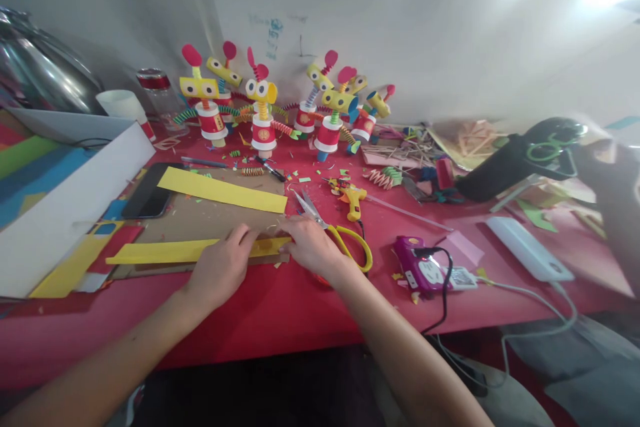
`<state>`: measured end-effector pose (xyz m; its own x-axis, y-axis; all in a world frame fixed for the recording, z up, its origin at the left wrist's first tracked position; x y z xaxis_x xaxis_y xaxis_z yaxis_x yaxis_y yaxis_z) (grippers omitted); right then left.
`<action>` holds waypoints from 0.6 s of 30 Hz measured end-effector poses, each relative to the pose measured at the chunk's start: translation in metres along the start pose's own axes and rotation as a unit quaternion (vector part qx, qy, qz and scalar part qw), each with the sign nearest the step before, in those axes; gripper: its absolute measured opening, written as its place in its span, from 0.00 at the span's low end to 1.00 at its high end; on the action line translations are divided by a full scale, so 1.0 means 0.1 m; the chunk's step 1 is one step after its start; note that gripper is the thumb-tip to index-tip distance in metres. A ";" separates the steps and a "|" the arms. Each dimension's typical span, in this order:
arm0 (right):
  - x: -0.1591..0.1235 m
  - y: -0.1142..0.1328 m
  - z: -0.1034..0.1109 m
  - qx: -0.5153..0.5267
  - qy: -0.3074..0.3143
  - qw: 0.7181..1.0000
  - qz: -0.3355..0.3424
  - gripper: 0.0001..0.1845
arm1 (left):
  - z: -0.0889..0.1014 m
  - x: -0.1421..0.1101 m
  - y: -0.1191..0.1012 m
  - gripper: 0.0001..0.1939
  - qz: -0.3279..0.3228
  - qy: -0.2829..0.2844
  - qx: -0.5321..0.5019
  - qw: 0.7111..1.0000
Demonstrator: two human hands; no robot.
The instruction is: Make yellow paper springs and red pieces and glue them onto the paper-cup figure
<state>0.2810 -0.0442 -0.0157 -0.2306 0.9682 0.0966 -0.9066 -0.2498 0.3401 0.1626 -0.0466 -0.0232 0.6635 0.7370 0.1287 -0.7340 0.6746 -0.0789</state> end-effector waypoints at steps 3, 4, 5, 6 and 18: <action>-0.05 0.03 0.08 -0.020 -0.041 0.999 0.008 0.14 | 0.02 -0.03 -0.04 0.18 -0.023 -0.027 0.008 0.999; -0.07 0.03 0.10 -0.024 -0.055 0.998 0.008 0.15 | 0.03 -0.04 -0.05 0.18 -0.030 -0.035 0.009 0.999; -0.09 0.04 0.11 -0.027 -0.066 0.997 0.010 0.15 | 0.04 -0.05 -0.06 0.18 -0.037 -0.040 0.009 0.998; -0.11 0.04 0.12 -0.030 -0.076 0.997 0.013 0.14 | 0.04 -0.06 -0.07 0.18 -0.043 -0.044 0.008 0.998; -0.24 0.23 0.00 -0.228 -0.044 0.965 0.122 0.06 | 0.06 -0.12 -0.12 0.16 -0.101 -0.113 0.028 0.988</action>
Point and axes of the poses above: each hand's wrist, its own x-axis towards the middle knuckle, its own z-axis out of the back of the hand, y = z × x, the point moved 9 cm from there along x, towards the middle knuckle, and after that the axes turned 7 degrees about -x, right-handed, at the moved point
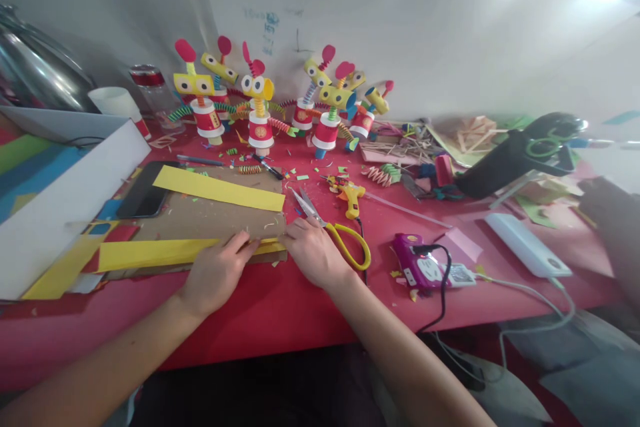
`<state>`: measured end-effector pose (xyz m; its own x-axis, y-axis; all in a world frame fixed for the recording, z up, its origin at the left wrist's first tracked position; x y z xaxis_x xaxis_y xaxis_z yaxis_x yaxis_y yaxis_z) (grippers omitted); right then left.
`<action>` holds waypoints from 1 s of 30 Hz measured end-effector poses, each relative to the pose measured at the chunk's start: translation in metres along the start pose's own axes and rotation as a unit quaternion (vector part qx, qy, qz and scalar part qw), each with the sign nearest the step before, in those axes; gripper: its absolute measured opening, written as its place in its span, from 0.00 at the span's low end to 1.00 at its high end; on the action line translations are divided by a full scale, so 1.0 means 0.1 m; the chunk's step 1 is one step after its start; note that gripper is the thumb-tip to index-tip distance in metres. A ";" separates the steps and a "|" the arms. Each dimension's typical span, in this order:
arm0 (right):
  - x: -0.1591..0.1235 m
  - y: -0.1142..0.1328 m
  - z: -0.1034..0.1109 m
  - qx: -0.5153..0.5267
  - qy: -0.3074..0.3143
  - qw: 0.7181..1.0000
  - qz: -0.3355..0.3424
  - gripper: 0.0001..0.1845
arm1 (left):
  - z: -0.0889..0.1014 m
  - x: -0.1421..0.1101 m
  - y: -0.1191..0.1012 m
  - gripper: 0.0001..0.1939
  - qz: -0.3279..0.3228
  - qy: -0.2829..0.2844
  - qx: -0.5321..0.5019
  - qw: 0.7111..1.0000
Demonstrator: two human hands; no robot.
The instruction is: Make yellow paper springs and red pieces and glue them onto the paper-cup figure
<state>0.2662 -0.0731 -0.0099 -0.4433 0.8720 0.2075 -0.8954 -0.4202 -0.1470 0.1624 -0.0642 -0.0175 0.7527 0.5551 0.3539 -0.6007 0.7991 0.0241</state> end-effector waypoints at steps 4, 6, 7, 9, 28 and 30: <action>-0.03 0.06 -0.01 -0.023 -0.003 1.000 0.006 0.06 | 0.02 0.00 -0.02 0.16 -0.007 0.003 -0.005 1.000; -0.04 0.06 -0.02 -0.022 -0.004 1.000 0.006 0.06 | 0.02 0.01 -0.02 0.15 -0.005 0.017 -0.009 1.000; -0.04 0.06 -0.02 -0.025 -0.003 1.000 0.004 0.06 | 0.01 0.02 -0.03 0.15 -0.004 0.026 -0.010 1.000; -0.05 0.04 -0.02 -0.034 0.005 0.999 -0.004 0.07 | 0.00 0.03 -0.05 0.15 -0.002 0.044 -0.009 0.999; -0.12 0.49 -0.17 0.129 -0.017 0.984 -0.117 0.25 | 0.24 0.00 0.03 0.12 -0.022 0.000 0.002 1.000; -0.12 0.48 -0.17 0.128 -0.015 0.984 -0.121 0.25 | 0.25 -0.05 0.13 0.12 -0.013 0.008 -0.008 1.000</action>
Point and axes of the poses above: each hand's wrist, its own x-axis towards the middle knuckle, its own z-axis out of the back of the hand, y = z × x, the point moved 9 cm from there along x, towards the middle knuckle, and after that the axes turned 7 degrees about -x, right-handed, at the moved point
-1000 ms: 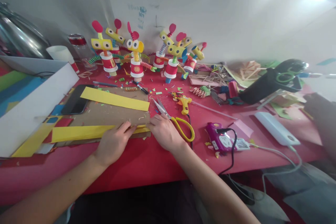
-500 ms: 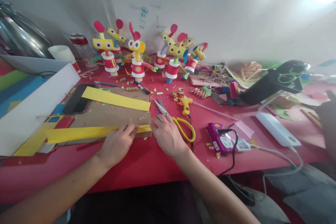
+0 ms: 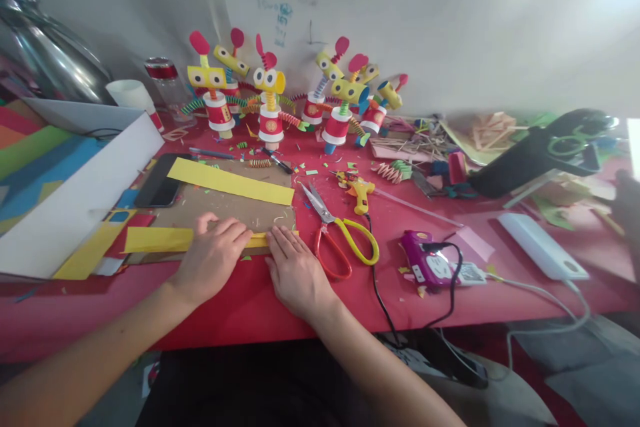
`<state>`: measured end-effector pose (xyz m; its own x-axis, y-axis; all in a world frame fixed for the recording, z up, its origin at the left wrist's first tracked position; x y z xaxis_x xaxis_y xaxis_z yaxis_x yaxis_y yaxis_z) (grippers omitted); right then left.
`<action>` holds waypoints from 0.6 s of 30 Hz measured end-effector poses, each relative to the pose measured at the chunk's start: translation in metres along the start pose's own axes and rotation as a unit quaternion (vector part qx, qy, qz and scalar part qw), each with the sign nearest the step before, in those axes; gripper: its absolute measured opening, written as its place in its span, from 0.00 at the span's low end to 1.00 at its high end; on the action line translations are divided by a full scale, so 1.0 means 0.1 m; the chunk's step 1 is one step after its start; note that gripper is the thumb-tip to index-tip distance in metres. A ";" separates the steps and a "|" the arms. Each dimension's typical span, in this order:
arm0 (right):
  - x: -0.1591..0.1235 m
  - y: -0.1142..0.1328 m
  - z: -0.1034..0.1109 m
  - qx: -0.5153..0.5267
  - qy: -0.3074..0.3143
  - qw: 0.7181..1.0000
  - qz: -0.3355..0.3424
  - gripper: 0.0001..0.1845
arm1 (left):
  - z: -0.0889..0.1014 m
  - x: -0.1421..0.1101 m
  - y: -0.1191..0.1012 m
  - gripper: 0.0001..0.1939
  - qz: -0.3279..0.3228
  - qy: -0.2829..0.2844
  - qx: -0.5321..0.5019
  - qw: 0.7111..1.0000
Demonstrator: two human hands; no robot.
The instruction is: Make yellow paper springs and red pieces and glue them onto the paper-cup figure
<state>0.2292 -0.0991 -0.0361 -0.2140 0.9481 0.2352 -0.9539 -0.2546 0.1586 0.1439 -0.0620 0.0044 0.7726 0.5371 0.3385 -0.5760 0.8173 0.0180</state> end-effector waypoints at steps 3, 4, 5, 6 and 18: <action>0.00 0.00 -0.01 -0.003 -0.001 1.000 -0.001 0.25 | 0.01 -0.06 0.08 0.14 -0.012 0.003 -0.009 1.000; 0.00 0.01 -0.01 -0.004 -0.002 1.000 0.000 0.25 | 0.01 -0.08 0.09 0.14 -0.020 0.002 -0.010 1.000; 0.00 0.02 -0.01 -0.004 -0.005 1.000 0.002 0.24 | 0.01 -0.09 0.09 0.14 -0.028 0.001 -0.009 1.000; 0.00 0.02 0.00 -0.004 -0.008 1.000 0.003 0.24 | 0.02 -0.11 0.10 0.14 -0.033 0.000 -0.008 0.999; -0.02 0.01 -0.01 -0.001 -0.023 1.000 0.002 0.24 | 0.08 -0.34 0.23 0.18 -0.022 -0.026 -0.013 0.999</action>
Point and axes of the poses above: each hand's wrist, its own x-axis towards the middle knuckle, its own z-axis out of the back of the hand, y = z × x, the point moved 9 cm from there along x, towards the middle knuckle, and after that the axes turned 7 degrees about -x, right-handed, at the moved point
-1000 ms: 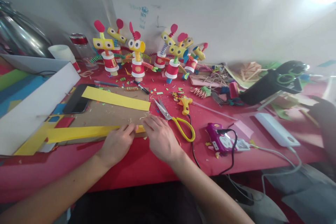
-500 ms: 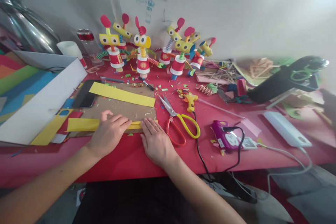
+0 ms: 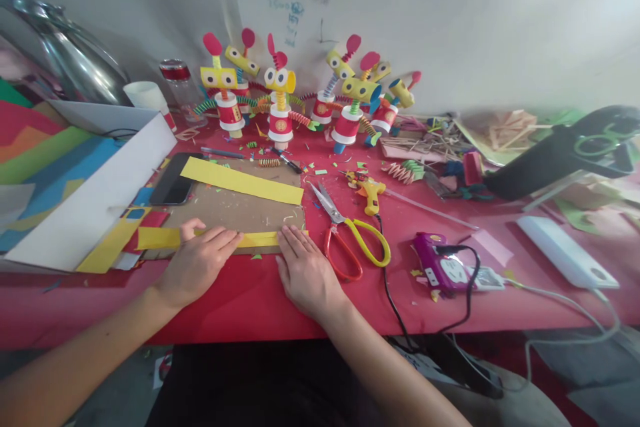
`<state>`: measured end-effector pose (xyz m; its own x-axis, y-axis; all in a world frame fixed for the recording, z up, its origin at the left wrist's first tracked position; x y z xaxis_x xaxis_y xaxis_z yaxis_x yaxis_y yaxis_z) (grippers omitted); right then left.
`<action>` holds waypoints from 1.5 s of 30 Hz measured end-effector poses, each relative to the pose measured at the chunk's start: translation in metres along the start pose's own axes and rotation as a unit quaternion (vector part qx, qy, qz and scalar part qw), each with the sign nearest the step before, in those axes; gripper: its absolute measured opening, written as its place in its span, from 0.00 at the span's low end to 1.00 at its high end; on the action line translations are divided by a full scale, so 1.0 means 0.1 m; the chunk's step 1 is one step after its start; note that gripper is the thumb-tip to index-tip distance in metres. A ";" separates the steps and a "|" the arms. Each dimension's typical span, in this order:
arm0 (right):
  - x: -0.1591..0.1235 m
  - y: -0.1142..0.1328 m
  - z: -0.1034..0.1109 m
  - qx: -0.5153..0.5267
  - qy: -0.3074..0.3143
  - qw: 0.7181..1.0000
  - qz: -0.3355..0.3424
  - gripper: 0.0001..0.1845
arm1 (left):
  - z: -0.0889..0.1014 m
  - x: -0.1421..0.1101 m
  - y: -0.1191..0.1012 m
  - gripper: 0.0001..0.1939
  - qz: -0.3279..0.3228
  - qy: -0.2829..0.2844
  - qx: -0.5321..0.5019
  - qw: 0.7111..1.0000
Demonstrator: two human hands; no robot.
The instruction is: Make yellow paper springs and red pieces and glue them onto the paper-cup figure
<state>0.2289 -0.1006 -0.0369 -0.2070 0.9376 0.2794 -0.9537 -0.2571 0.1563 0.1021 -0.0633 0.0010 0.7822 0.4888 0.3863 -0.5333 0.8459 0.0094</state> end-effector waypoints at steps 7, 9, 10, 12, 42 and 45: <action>0.00 0.00 -0.01 -0.001 0.002 1.000 0.000 0.24 | 0.10 -0.16 0.17 0.18 0.031 -0.020 0.008 0.999; 0.00 0.00 -0.01 -0.002 0.001 1.000 -0.001 0.25 | 0.13 -0.18 0.19 0.18 0.032 -0.028 0.003 0.999; 0.01 0.00 -0.01 -0.001 0.001 1.000 -0.001 0.25 | 0.14 -0.19 0.20 0.18 0.032 -0.029 -0.002 0.999; 0.01 -0.01 0.00 0.002 -0.002 1.000 -0.002 0.24 | 0.15 -0.20 0.21 0.19 0.035 -0.025 -0.010 0.999; 0.00 0.00 -0.01 -0.035 0.000 0.999 -0.003 0.24 | 0.16 -0.68 0.63 0.24 0.202 0.005 0.083 0.976; 0.00 0.01 -0.01 -0.051 0.003 0.999 -0.002 0.24 | 0.19 -0.69 0.64 0.26 0.230 0.014 0.086 0.969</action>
<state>0.2275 -0.1010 -0.0375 -0.2038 0.9401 0.2733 -0.9718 -0.2281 0.0601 0.0084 -0.0472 -0.0075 0.4554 0.8140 0.3605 -0.8720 0.4894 -0.0034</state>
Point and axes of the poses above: each hand's wrist, its own x-axis towards the middle knuckle, its own z-axis out of the back of the hand, y = z × x, the point moved 9 cm from there along x, towards the middle knuckle, and after that the axes turned 7 degrees about -x, right-handed, at the moved point
